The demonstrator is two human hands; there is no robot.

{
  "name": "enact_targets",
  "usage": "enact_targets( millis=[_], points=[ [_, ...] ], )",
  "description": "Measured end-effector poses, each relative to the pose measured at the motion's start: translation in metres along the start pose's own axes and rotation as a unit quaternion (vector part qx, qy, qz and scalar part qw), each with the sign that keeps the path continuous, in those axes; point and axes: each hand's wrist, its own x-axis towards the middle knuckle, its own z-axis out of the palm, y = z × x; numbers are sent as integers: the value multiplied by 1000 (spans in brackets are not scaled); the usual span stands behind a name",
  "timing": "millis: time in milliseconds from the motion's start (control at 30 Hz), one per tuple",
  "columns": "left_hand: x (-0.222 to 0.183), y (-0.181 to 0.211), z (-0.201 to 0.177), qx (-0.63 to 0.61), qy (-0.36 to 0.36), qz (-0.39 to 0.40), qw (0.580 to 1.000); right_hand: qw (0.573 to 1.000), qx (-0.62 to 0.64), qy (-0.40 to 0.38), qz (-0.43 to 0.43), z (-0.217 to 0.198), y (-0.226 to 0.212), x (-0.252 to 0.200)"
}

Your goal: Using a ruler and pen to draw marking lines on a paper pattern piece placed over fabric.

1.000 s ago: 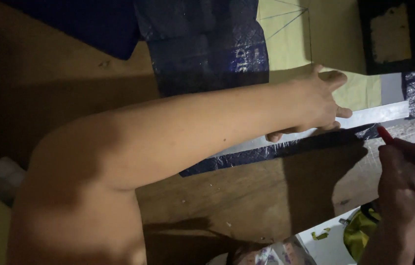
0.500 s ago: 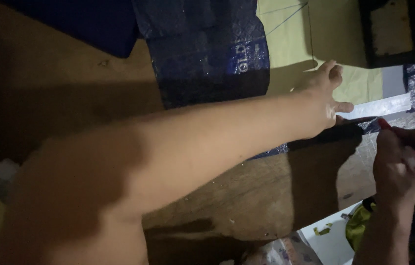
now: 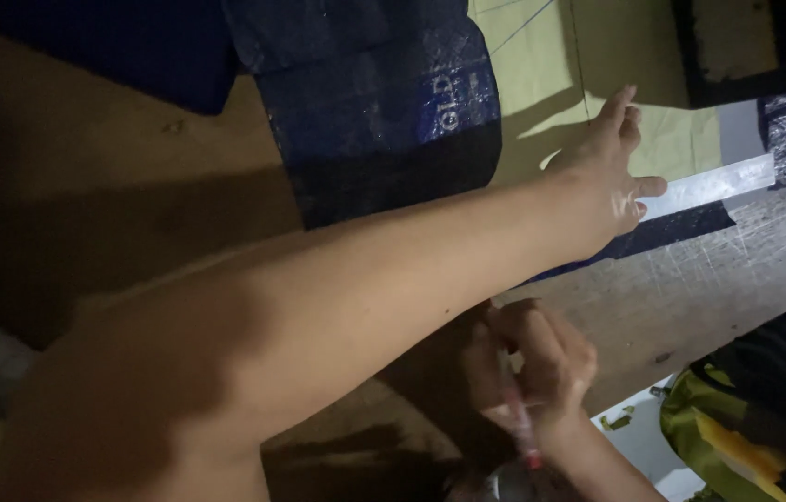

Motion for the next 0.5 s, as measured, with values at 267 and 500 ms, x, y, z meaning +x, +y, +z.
enact_targets(
  millis=[267, 500],
  points=[
    [-17, 1, -4, -3, -9, 11, 1000, 990, -16, 30, 136, -35, 31, -19],
    [5, -6, 4, 17, -58, 21, 998, 954, 164, 47, 245, -37, 3, -7]
  ],
)
